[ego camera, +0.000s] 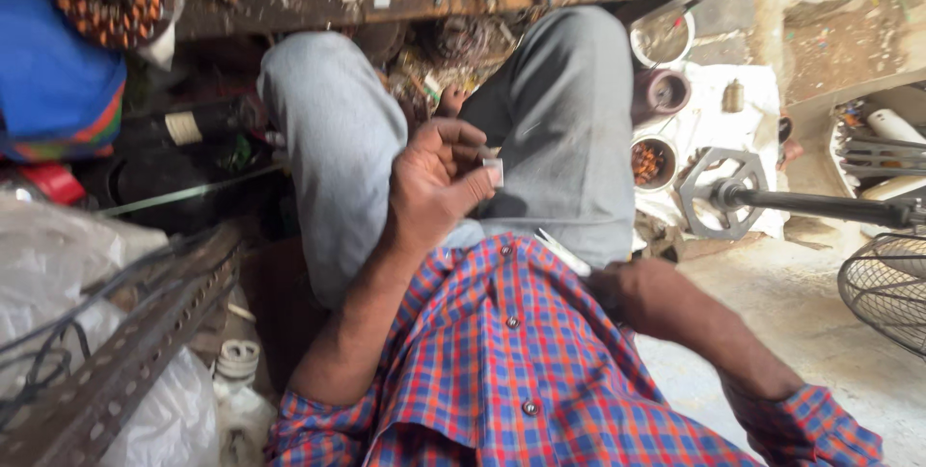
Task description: The person prepares small white paper strips using scissors and then places them into the slots of a metal fan motor component by hand.
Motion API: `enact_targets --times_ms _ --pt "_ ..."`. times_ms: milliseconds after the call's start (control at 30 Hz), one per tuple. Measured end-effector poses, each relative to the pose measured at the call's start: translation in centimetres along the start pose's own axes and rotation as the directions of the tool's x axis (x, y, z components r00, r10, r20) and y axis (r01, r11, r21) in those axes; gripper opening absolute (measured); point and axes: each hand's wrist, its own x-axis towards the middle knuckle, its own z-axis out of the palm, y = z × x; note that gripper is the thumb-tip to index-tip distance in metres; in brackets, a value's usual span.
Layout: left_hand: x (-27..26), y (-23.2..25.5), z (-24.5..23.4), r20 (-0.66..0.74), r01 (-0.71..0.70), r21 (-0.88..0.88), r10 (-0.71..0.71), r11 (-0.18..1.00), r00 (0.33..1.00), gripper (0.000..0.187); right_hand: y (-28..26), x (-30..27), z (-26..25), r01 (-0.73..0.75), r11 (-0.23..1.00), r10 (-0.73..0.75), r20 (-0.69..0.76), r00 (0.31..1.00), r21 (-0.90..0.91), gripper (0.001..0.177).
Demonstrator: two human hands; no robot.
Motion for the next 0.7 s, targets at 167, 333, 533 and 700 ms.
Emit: enact_targets --times_ms 167,333,533,700 --pt "-1.4 1.4 3.8 0.217 -0.430 0.689 0.400 0.583 0.890 0.034 -1.6 0.5 -1.7 -0.031 0.993 0.062 -0.288 0.956 0.110 0.021" --pt "-1.4 3.2 6.7 0.752 -0.839 0.543 0.458 -0.022 0.474 0.044 -3.3 5.1 -1.8 0.454 0.413 0.272 -0.582 0.766 0.790 0.028" --pt "-1.1 3.5 6.6 0.479 -0.691 0.652 0.536 0.312 0.695 0.023 -4.1 7.6 -0.9 0.534 0.186 0.351 -0.563 0.748 0.825 0.024" --pt "-0.5 1.2 4.8 0.211 -0.350 0.603 0.280 0.716 0.936 0.008 -5.4 7.4 -1.7 0.554 0.641 0.239 -0.824 0.514 0.532 0.012"
